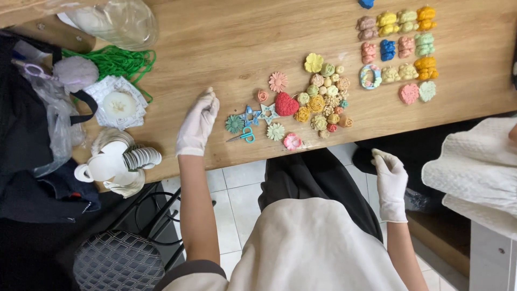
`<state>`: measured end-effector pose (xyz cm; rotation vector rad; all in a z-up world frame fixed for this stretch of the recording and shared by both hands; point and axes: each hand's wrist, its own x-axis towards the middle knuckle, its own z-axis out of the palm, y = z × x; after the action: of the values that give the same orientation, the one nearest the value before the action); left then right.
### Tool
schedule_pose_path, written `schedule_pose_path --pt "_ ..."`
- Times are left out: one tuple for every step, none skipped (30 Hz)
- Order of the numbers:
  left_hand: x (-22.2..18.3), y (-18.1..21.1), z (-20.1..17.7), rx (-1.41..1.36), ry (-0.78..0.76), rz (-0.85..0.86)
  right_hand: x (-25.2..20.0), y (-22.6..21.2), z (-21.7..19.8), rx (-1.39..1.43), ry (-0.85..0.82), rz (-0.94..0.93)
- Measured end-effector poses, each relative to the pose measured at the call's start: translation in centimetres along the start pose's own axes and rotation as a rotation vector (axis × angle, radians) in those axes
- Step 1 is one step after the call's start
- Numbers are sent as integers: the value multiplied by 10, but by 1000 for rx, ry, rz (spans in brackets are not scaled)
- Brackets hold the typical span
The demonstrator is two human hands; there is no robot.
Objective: Organizing and arranging small decorative flower and animal-shaped candles on a table, including trimming some with scissors.
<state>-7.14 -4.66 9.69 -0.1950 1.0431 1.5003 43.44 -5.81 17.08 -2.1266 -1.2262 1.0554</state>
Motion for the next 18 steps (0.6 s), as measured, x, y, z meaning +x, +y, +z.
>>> schedule_pose_path --pt "-21 -5 21 15 -125 -15 3 0 7 231 -120 81" --pt "-41 -12 43 32 -258 -36 6 1 13 469 -230 158" --pt "-56 -27 63 48 -276 -51 -1 -16 23 485 -206 163" --pt "-71 -44 84 133 -331 -76 -9 -32 30 716 -384 229" --pt "-89 -62 104 217 -387 -101 -15 -49 36 948 -563 285" --pt "-103 -82 118 242 -416 -124 -24 -56 42 977 -526 280" --pt "-118 -103 132 367 -440 -165 -32 -64 47 1082 -584 385" --pt "-131 -127 149 488 -474 -200 -32 -74 48 1186 -641 476" --pt "-135 -153 158 509 -515 -218 -32 -66 43 1215 -602 455" --pt "-143 -178 161 618 -563 -114 -37 -55 39 1412 -648 481" --pt "-153 -204 163 721 -614 -5 -43 -44 34 1611 -697 495" --pt "-175 -207 185 739 -656 -25 -47 -36 19 1642 -656 469" --pt "-199 -210 206 888 -731 168 -51 -26 3 1669 -684 419" --pt "-227 -214 224 1023 -806 363 -60 -14 -13 1695 -704 373" --pt "-240 -230 226 1033 -856 341 -74 -13 -32 1725 -655 351" --pt "-255 -248 228 1199 -900 371 -88 -9 -52 1816 -659 453" --pt "-271 -266 229 1364 -945 408 -104 -4 -72 1910 -665 553" --pt "-288 -283 229 1367 -1001 390 -117 12 -85 1941 -616 526"
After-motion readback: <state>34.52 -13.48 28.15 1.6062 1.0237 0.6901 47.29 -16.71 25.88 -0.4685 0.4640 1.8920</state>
